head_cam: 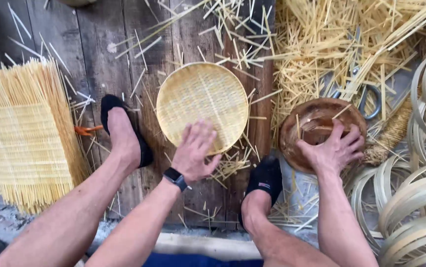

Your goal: The person sits on the floor of a bamboo workshop and assembles round woven bamboo baskets. They trim excess bamboo strips from a woven mat with scissors, press the mat into a round wooden mold, fit a bent bamboo rim ring around the mat edge, and place the finished basket onto a stack of completed baskets.

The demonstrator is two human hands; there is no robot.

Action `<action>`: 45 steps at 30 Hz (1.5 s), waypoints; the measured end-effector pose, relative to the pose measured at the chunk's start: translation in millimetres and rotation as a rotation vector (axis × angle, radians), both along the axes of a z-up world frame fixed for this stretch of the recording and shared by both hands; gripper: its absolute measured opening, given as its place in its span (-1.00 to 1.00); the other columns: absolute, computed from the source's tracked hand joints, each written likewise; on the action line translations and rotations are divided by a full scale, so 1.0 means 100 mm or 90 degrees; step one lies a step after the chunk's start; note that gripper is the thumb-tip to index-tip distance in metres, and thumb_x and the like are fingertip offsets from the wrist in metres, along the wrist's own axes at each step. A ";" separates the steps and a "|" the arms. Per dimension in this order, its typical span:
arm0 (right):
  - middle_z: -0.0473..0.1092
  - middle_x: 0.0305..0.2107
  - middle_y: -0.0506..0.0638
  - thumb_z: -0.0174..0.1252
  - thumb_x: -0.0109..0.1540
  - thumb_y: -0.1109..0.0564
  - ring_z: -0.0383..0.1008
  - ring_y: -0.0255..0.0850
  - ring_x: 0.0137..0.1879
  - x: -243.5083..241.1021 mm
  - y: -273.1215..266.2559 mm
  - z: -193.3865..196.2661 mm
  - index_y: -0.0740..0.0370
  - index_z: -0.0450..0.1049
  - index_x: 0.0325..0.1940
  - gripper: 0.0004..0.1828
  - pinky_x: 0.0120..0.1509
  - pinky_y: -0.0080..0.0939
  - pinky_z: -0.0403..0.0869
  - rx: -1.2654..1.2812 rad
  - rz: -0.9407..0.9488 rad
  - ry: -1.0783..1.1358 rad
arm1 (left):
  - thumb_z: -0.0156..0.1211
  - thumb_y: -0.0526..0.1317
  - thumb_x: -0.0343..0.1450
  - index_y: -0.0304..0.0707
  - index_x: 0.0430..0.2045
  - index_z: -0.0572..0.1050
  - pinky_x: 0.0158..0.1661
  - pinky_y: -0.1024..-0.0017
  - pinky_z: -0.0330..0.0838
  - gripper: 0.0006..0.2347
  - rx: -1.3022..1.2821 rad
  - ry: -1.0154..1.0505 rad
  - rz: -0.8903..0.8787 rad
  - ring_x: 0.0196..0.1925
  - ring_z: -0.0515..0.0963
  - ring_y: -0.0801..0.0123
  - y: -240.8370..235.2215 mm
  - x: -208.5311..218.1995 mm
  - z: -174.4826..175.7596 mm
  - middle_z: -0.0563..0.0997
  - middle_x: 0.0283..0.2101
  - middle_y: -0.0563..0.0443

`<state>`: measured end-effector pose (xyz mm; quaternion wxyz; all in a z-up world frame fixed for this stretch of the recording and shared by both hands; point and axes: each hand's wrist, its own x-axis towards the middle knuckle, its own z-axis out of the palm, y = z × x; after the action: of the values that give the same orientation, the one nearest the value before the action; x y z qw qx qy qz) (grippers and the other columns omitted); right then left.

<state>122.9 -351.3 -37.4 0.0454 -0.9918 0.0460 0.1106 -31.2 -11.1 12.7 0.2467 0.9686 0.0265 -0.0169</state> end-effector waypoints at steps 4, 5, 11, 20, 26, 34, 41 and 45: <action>-0.01 0.33 0.22 0.55 -0.25 -0.38 -0.10 0.36 0.45 0.04 0.04 0.01 -0.06 0.28 0.41 0.21 0.36 0.68 -0.02 0.025 -0.013 0.002 | 0.30 -0.01 0.29 -0.41 0.19 0.39 0.41 -0.06 -0.07 -0.39 0.060 -0.014 -0.096 0.47 0.20 -0.11 0.06 0.08 0.09 0.33 0.38 -0.36; -0.01 0.34 0.22 0.55 -0.26 -0.37 -0.10 0.36 0.45 0.03 0.02 0.01 -0.05 0.28 0.41 0.21 0.38 0.68 -0.04 0.014 -0.008 0.007 | 0.29 -0.02 0.30 -0.42 0.17 0.39 0.39 -0.09 -0.06 -0.41 0.022 -0.032 -0.086 0.45 0.21 -0.11 0.11 0.09 0.10 0.34 0.35 -0.36; -0.03 0.36 0.22 0.53 -0.25 -0.40 -0.12 0.35 0.48 0.00 -0.01 -0.04 -0.02 0.28 0.41 0.22 0.41 0.70 -0.08 0.010 -0.001 0.006 | 0.19 -0.33 0.45 -0.02 0.17 0.52 0.44 0.10 0.15 -0.64 0.222 -0.155 -0.055 0.48 0.26 0.06 1.17 0.79 -0.29 0.39 0.40 -0.17; -0.02 0.38 0.23 0.52 -0.28 -0.41 -0.11 0.34 0.47 -0.01 -0.05 -0.11 -0.14 0.28 0.42 0.23 0.41 0.66 -0.04 -0.004 -0.014 0.009 | 0.22 -0.13 0.32 0.13 -0.03 0.63 0.38 -0.07 -0.10 -0.68 0.522 -0.086 -0.413 0.52 0.00 0.02 1.83 1.73 0.09 0.15 0.50 0.00; 0.00 0.40 0.24 0.50 -0.28 -0.43 -0.09 0.37 0.47 -0.03 -0.14 -0.25 -0.17 0.30 0.43 0.22 0.43 0.64 -0.03 -0.022 0.004 -0.004 | 0.23 -0.33 0.29 0.12 -0.04 0.61 0.38 -0.07 -0.10 -0.64 0.387 -0.026 -0.501 0.47 0.20 0.07 1.94 0.97 -0.11 0.24 0.45 -0.08; -0.03 0.38 0.30 0.48 -0.26 -0.46 -0.10 0.42 0.45 -0.02 -0.33 -0.53 -0.10 0.26 0.47 0.27 0.39 0.65 -0.05 -0.002 0.030 -0.027 | 0.19 -0.33 0.37 -0.41 -0.02 0.54 0.15 0.25 0.47 -0.70 0.222 -0.148 -0.592 0.14 0.55 0.13 1.98 0.95 0.36 0.62 0.02 -0.23; 0.10 0.27 0.21 0.52 -0.33 -0.43 0.03 0.24 0.41 -0.06 -0.43 -0.82 -0.09 0.38 0.33 0.19 0.56 0.37 0.12 -0.091 0.023 -0.081 | -0.01 -0.41 0.61 -0.13 -0.37 0.55 -0.37 0.56 0.56 -0.79 0.565 -0.041 -0.048 -0.42 0.61 0.43 3.15 2.20 0.85 0.60 -0.48 0.06; 0.14 0.19 0.16 0.58 -0.40 -0.43 0.06 0.15 0.41 -0.03 -0.55 -1.00 0.01 0.49 0.28 0.21 0.64 0.25 0.18 -0.140 0.043 -0.103 | 0.08 -0.43 0.45 -0.10 -0.42 0.61 -0.18 0.38 0.58 -0.82 0.407 -0.207 0.147 -0.24 0.68 0.28 3.66 2.37 0.64 0.70 -0.33 -0.01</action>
<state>120.2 -406.0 -137.2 -0.0637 -0.9974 0.0208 0.0258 206.2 355.0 76.5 -0.0667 0.9774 0.1001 0.1738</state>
